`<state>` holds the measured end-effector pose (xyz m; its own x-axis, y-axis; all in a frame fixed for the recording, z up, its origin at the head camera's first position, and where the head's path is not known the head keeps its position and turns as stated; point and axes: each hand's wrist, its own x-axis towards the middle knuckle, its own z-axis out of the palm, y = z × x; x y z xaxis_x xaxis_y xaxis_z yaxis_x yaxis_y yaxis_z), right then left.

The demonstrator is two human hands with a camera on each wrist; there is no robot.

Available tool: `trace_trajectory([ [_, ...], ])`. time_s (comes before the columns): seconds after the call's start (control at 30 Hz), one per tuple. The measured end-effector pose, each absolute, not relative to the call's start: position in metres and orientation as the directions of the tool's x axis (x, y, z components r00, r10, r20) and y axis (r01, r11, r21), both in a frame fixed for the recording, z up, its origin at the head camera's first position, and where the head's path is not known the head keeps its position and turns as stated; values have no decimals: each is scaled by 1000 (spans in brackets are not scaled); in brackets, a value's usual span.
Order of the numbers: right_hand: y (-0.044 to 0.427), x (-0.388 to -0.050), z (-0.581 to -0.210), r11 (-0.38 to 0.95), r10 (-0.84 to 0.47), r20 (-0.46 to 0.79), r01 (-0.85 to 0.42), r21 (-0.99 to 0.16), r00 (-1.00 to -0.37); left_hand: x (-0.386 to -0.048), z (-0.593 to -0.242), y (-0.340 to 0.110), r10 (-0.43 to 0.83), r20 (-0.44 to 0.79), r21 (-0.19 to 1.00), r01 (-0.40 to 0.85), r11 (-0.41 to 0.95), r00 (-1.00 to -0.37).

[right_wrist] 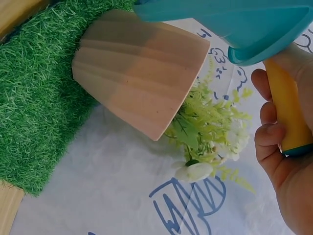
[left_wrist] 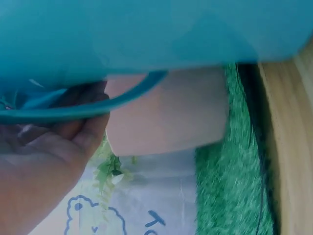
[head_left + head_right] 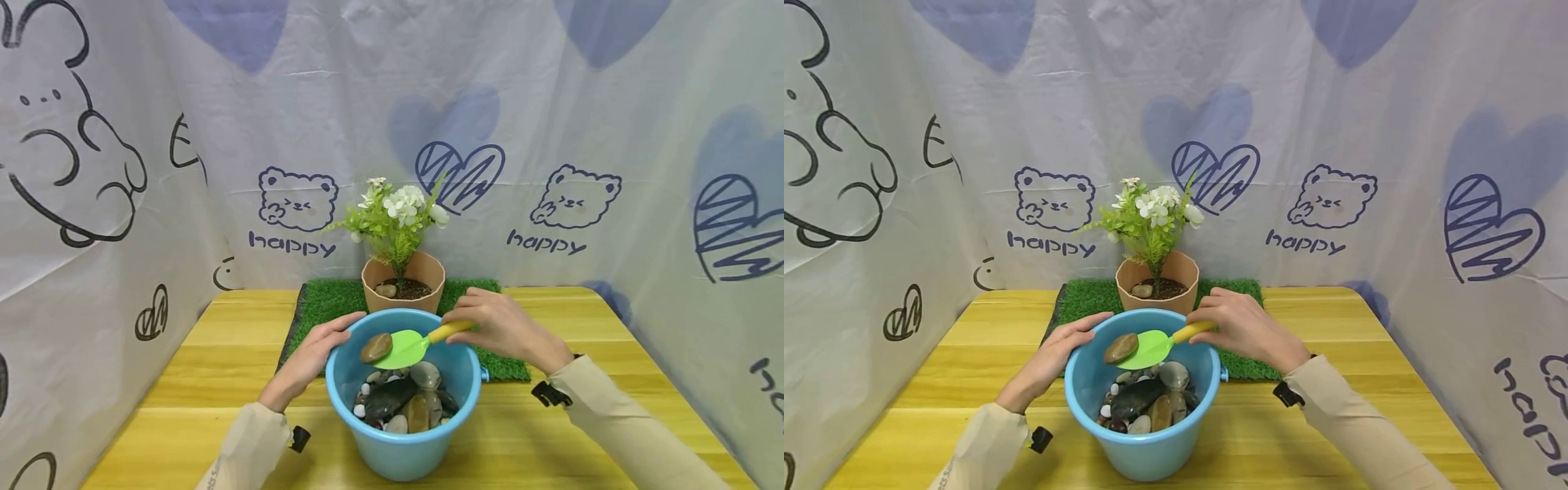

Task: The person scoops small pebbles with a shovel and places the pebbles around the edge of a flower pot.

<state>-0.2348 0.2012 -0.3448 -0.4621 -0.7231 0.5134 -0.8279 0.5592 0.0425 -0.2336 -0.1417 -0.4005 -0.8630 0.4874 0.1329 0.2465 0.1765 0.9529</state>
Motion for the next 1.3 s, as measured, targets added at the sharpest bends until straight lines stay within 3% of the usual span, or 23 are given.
trace_trajectory([
  [0.17, 199, -234, -347, 556, -721, 517, -830, 34, -462, -232, -400, -145, 503, 132, 937, 273, 218, -854],
  [0.47, 201, -235, -348, 553, -712, 527, -833, 14, -464, -233, -405, -146, 544, 168, 938, 303, 168, -822],
  [1.3, 217, -244, -325, 579, -660, 586, -815, -2, -470, -234, -409, -144, 526, 181, 950, 287, 127, -831],
])
